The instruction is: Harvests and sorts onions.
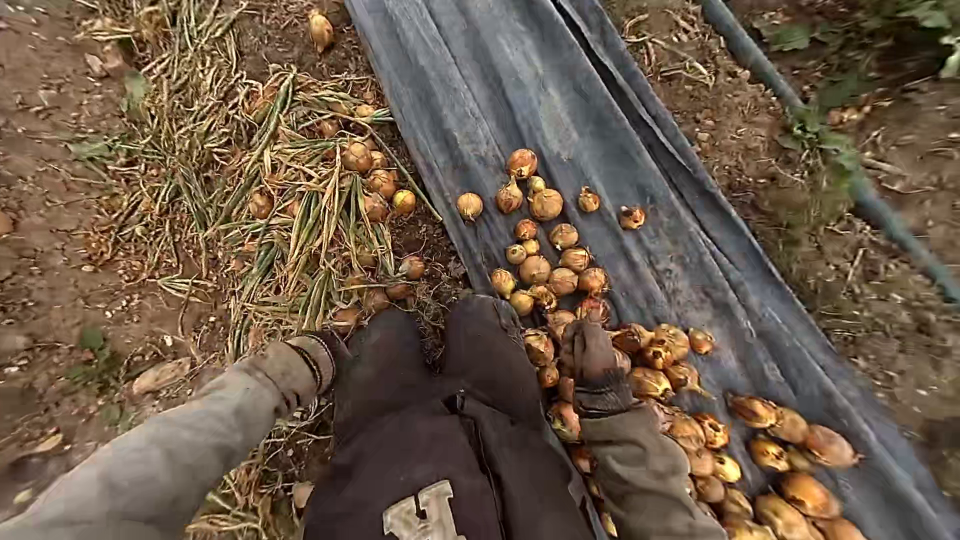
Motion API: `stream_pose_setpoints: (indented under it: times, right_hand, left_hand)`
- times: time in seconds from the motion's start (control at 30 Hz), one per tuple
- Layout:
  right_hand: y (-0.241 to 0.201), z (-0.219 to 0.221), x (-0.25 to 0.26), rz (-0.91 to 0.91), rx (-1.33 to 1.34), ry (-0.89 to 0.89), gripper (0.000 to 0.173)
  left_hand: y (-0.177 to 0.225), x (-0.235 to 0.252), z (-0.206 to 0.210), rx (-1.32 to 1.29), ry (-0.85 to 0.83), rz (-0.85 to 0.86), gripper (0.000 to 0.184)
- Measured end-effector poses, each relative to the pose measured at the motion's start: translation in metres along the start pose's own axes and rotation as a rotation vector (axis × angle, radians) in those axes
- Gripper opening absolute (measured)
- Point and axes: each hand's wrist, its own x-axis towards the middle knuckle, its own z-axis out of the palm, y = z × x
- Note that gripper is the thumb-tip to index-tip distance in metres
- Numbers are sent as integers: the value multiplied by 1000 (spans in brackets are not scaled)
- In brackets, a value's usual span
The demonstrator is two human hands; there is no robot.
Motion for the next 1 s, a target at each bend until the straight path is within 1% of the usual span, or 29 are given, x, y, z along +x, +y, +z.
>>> stream_pose_setpoints:
  times: [0.07,0.1,0.13,0.17,0.2,0.27,0.3,0.37,0.47,0.5,0.57,0.63,0.7,0.77,0.83,0.87,0.9,0.97,1.0]
  right_hand:
    - [-4,23,-2,158,-133,-101,67]
    - [-6,37,-4,195,-159,-158,68]
    - [-7,51,-6,203,-178,-232,66]
    - [-11,63,-11,188,-190,-308,63]
    - [-13,74,-16,164,-205,-375,60]
    - [-16,88,-23,120,-254,-480,59]
    - [-19,93,-27,104,-270,-514,58]
    - [-21,96,-28,81,-283,-535,56]
    - [-16,93,-16,122,-272,-547,55]
    - [-16,94,-11,153,-280,-543,54]
    - [-21,99,-1,223,-319,-514,53]
    - [-26,107,4,272,-378,-491,54]
    - [-31,117,5,242,-400,-485,57]
    - [-32,129,-1,135,-317,-496,57]
    - [-40,141,-12,19,-156,-532,55]
    - [-48,145,-19,-58,-91,-559,54]
    - [-57,148,-27,-145,-43,-592,58]
    - [-72,149,-42,-331,38,-646,71]
    - [-78,146,-53,-416,80,-664,77]
  left_hand:
    - [6,43,-28,-218,328,180,29]
    - [11,68,-44,-322,465,229,31]
    - [17,96,-61,-393,577,223,35]
    - [24,124,-79,-433,646,172,37]
    - [29,151,-96,-447,636,84,42]
    - [35,193,-125,-509,499,-94,46]
    - [34,210,-133,-559,424,-159,52]
    - [32,230,-138,-618,349,-243,60]
    - [27,237,-138,-569,290,-283,52]
    - [23,234,-137,-542,267,-283,51]
    - [10,199,-140,-474,280,-236,42]
    - [-8,162,-127,-473,421,-107,34]
    - [-29,123,-109,-579,610,70,34]
    - [-40,79,-86,-758,802,226,31]
    - [-38,30,-65,-981,892,338,27]
    - [-32,5,-54,-1081,925,384,24]
    - [-23,-18,-43,-1144,932,419,22]
    - [-6,-55,-21,-1181,920,484,23]
    - [1,-68,-10,-1161,918,517,27]
